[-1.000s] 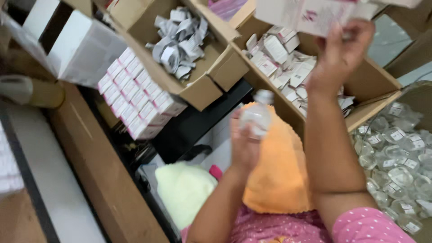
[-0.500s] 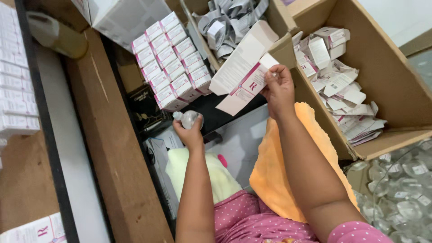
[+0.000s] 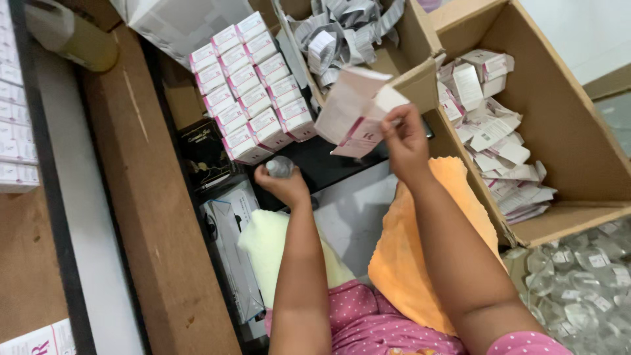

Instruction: The person repeatedly picks small clear plastic bottles from a cardboard box, places each bottle into a small white and pink box, closes the box, and sets it aside. The process is repeated for multiple bottles throughout the clip.

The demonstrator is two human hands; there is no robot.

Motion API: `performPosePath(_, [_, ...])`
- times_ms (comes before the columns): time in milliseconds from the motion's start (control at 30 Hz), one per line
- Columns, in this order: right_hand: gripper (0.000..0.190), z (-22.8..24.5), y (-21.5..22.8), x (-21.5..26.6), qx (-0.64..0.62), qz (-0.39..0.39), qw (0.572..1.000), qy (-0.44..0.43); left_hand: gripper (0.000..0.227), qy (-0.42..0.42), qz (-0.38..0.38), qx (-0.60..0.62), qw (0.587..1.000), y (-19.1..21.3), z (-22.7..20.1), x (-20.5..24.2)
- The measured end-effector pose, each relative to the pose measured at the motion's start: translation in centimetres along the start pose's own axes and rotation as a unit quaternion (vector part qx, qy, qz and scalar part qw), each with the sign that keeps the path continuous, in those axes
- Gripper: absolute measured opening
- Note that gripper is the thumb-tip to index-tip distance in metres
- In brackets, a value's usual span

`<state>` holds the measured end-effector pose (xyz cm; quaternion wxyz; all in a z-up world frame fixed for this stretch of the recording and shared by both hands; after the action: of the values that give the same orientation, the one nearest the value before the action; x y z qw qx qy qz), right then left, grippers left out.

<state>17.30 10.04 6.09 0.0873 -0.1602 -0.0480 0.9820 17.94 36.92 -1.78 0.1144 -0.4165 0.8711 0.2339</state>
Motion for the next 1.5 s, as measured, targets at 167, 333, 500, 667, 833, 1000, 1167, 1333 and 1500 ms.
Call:
performPosePath(167, [0.009,2.6,-2.4,2.2,0.078,0.062,0.995,0.004,0.113,-0.247,0.068,0.075,0.964,4.4,-7.9,2.9])
performPosePath(333, [0.009,6.4,-4.9,3.5,0.114,0.184,0.975,0.052,0.137,-0.189,0.228,0.142,0.945,8.0,-13.2,5.2])
performPosePath(500, [0.043,8.2,-6.5,5.9,0.139,0.230,0.958,0.101,0.131,-0.051,0.232,0.196,0.951,9.5,-12.2,5.7])
performPosePath(667, [0.096,7.2,-5.5,5.8,0.039,0.196,0.979,0.047,0.128,-0.004,0.234,0.279,0.931,9.6,-9.8,4.7])
performPosePath(833, [0.078,3.9,-3.5,5.6,0.096,0.320,0.933,-0.132,0.112,0.190,0.225,0.444,0.846,7.6,-6.9,3.4])
performPosePath(1000, [0.063,2.8,-4.3,5.9,0.094,0.299,0.941,-0.124,0.092,0.309,0.277,0.562,0.716,7.3,-5.6,2.6])
performPosePath(1167, [0.059,4.8,-4.8,5.2,0.142,0.199,0.969,0.046,0.070,0.420,0.381,0.582,0.583,7.1,-6.7,4.1])
performPosePath(1333, [0.041,5.6,-5.7,4.8,0.158,0.183,0.964,0.112,0.060,0.515,0.393,0.547,0.530,6.1,-6.5,5.4])
performPosePath(1500, [0.047,6.3,-4.6,4.1,0.123,0.180,0.969,0.118,0.062,0.572,0.293,0.565,0.516,5.3,-6.3,4.4])
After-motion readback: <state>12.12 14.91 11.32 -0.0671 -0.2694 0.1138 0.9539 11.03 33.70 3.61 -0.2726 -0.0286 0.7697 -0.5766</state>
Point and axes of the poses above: each hand's wrist, its own x-axis away from the middle knuckle, its own y-axis out of the back of the hand, z = x × y, the point moved 1 cm from there along -x, towards the middle knuckle, and after that the axes turned 10 degrees about x, right-handed, at the moved point
